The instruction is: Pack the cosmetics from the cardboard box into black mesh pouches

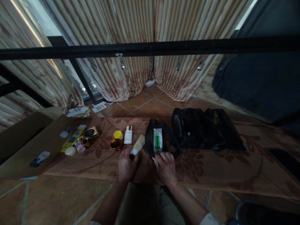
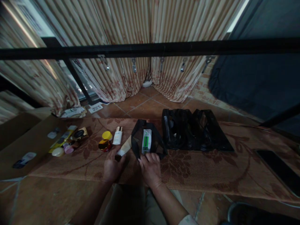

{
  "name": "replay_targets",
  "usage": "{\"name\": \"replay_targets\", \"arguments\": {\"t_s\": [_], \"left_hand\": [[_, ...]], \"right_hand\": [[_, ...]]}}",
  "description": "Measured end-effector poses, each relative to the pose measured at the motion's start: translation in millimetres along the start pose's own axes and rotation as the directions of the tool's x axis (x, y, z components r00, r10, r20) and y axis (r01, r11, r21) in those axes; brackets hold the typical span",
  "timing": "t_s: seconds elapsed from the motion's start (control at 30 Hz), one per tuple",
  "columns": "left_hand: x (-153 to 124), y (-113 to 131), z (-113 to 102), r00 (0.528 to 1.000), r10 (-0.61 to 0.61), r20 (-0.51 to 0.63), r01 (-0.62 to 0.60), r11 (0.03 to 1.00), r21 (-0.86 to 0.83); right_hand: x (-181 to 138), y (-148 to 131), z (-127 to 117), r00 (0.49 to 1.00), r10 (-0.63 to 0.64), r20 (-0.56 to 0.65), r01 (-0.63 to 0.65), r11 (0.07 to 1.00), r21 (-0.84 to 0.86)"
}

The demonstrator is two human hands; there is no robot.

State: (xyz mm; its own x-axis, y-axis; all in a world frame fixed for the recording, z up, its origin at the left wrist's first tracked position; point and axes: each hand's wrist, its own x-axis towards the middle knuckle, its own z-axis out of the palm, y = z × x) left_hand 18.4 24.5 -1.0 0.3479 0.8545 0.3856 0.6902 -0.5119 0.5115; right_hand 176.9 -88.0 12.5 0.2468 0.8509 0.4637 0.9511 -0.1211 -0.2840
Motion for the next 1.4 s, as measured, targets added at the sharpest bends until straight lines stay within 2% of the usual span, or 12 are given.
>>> {"name": "replay_targets", "arguments": {"t_s": [0.27, 0.63, 0.9, 1.17, 1.3, 1.4], "left_hand": [[0.5, 7.8, -4.0, 0.999, -0.021, 0.039, 0.018, 0.996, 0.084], [0.8, 8.3, -2.3, 0.999, -0.027, 0.028, 0.023, 0.99, 0.138], [2.3, 6.4, -9.0, 0.99, -0.142, -0.006, 0.141, 0.988, -0.068], [0.3, 7.6, -16.3, 0.949, -0.312, 0.042, 0.308, 0.893, -0.329], [3.6, 8.8, -21.3, 0.933, -0.349, 0.092, 0.346, 0.794, -0.499], [6.9, 10.3, -25.4, 0.895, -0.419, 0.153, 0.406, 0.624, -0.667]], "right_hand": [[-1.0, 0.9, 0.6, 1.0, -0.004, 0.016, 0.004, 1.0, 0.0], [-1.7, 2.7, 2.3, 1.0, -0.012, 0.008, 0.013, 1.0, -0.007], [-2.0, 2.2, 1.6, 1.0, -0.018, 0.005, 0.018, 1.0, -0.001], [-2.4, 2.2, 2.0, 1.0, -0.014, 0.004, 0.014, 1.0, -0.004], [-2.4, 2.1, 2.2, 1.0, -0.009, 0.002, 0.009, 1.0, -0.017], [-2.2, 2.0, 1.9, 1.0, -0.015, -0.002, 0.015, 1.0, -0.015]]}}
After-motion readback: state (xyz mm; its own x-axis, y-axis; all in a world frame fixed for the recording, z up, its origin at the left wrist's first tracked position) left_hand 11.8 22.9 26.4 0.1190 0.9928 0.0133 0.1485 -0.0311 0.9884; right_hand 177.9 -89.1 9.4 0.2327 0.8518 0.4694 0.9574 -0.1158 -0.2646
